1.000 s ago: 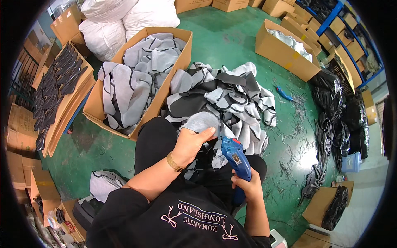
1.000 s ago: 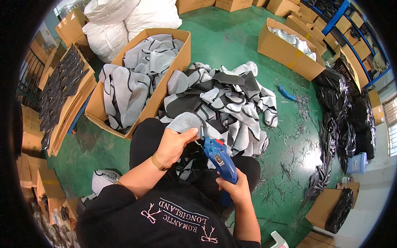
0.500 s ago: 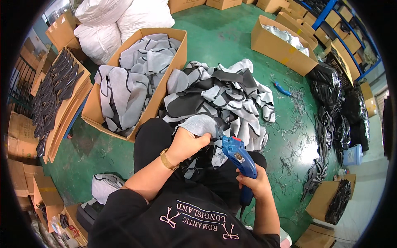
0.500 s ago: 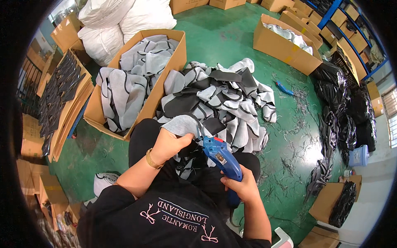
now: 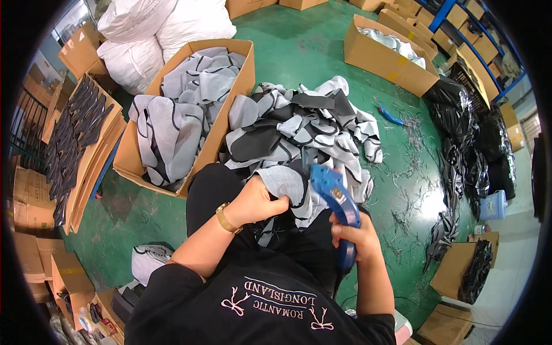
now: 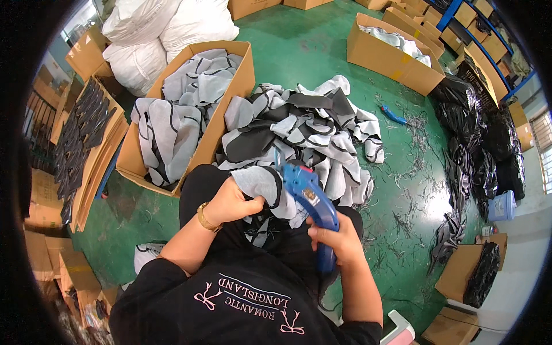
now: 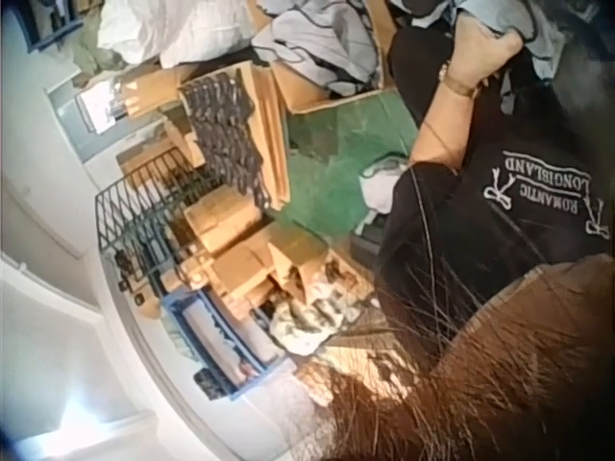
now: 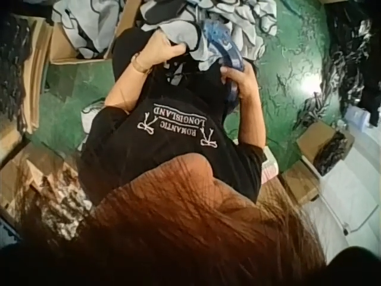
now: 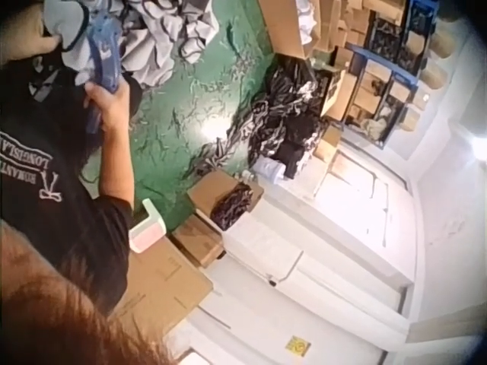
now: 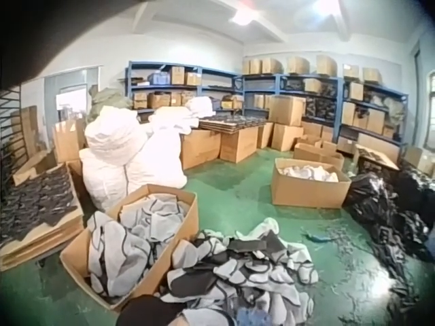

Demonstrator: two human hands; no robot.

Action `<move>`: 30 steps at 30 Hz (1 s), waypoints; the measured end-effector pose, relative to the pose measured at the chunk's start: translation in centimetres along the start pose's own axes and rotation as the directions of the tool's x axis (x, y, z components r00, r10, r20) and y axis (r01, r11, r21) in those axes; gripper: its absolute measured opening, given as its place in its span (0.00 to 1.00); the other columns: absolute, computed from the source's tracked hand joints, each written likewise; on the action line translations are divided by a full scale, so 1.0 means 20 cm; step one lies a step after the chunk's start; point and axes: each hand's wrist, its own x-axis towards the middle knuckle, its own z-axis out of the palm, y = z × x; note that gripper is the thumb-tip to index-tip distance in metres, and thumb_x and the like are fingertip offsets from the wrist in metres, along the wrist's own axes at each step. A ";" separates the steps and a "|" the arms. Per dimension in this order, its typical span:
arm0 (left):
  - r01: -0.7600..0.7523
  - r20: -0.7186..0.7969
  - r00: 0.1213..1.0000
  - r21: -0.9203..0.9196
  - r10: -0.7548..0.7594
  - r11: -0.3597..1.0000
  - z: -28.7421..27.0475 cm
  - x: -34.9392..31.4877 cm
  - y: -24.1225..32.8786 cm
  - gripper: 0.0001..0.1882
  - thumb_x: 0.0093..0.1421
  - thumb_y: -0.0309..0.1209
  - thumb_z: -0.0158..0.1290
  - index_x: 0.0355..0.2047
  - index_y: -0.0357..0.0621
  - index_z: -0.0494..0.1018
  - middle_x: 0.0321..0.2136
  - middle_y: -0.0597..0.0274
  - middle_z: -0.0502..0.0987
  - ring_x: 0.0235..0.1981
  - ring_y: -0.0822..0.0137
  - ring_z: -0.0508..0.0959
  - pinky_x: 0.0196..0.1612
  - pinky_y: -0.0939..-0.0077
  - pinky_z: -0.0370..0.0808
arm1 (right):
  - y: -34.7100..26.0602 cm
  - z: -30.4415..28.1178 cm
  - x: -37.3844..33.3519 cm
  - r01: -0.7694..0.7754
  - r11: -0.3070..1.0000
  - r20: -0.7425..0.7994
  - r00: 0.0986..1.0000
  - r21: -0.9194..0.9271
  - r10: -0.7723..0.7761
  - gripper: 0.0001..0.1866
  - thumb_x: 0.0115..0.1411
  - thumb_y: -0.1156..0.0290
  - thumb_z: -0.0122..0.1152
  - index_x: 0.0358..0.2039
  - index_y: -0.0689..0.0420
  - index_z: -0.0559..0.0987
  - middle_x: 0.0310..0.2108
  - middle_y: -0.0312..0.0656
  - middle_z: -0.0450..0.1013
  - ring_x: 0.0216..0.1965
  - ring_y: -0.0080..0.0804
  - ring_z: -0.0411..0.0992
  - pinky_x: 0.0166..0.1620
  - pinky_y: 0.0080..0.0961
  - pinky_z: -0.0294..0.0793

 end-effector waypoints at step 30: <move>0.244 0.037 0.919 -0.834 -0.392 0.495 0.04 0.01 -0.04 0.12 0.58 0.23 0.54 0.44 0.38 0.73 0.40 0.63 0.78 0.41 0.72 0.77 0.47 0.73 0.73 | 0.22 -0.09 -0.06 -0.182 0.974 0.272 0.952 0.132 0.141 0.17 0.39 0.70 0.66 0.27 0.65 0.72 0.18 0.41 0.65 0.18 0.30 0.65 0.23 0.24 0.68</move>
